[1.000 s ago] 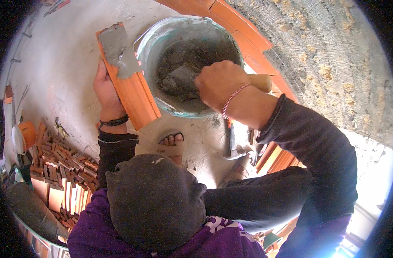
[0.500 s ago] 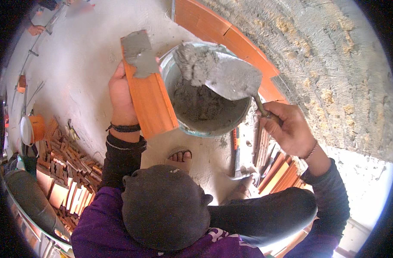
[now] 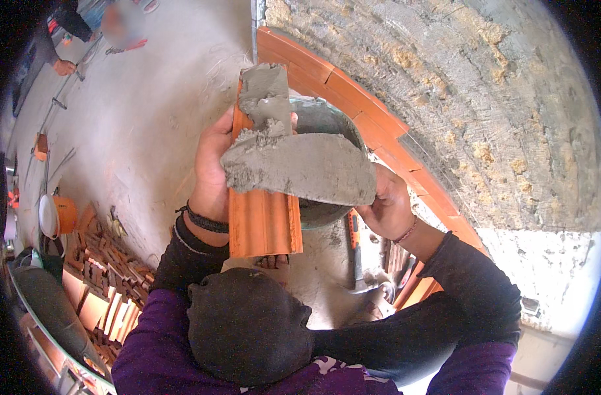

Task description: The person scoops cement from a bucket with a trowel, applies it to a curved wall, and places terracotta tiles along the curve. They adjust tile positions by hand and tap them with a hammer to secure placement.

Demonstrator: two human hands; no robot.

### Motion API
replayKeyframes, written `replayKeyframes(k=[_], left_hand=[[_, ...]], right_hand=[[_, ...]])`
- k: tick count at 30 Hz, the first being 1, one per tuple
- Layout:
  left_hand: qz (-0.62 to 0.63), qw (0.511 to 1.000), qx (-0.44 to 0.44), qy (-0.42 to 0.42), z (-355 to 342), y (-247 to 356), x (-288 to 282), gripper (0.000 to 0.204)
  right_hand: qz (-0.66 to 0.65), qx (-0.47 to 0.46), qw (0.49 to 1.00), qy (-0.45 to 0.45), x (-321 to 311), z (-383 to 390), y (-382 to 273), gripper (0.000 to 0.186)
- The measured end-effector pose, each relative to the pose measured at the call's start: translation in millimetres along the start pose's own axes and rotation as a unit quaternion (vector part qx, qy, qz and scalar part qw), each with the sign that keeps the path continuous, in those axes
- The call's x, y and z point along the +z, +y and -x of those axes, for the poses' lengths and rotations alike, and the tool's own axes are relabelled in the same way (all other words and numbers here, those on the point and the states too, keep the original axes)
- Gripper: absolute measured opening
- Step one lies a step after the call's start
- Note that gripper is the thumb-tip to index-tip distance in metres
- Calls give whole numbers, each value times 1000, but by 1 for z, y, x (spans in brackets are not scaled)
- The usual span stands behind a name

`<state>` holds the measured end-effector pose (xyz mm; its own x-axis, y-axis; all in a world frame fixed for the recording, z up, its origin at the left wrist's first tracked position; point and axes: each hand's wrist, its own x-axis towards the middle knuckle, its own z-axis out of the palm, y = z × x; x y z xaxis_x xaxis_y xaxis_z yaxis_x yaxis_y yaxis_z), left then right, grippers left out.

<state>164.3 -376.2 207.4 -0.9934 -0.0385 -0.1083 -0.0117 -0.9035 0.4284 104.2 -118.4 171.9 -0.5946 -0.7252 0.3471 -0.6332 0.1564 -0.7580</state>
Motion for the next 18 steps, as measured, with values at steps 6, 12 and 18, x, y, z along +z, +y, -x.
replayKeyframes(k=[6, 12, 18], left_hand=[[89, 994, -57, -3, 0, 7, -21, 39], [24, 995, 88, 37, -17, 13, -53, 52], [29, 973, 191, 128, -16, 18, -48, 52]], right_hand=[[103, -10, 994, -37, -7, 17, 15, 23], [137, 56, 989, -3, -35, 37, 39, 22], [258, 128, 950, -120, -75, -26, -51, 27]])
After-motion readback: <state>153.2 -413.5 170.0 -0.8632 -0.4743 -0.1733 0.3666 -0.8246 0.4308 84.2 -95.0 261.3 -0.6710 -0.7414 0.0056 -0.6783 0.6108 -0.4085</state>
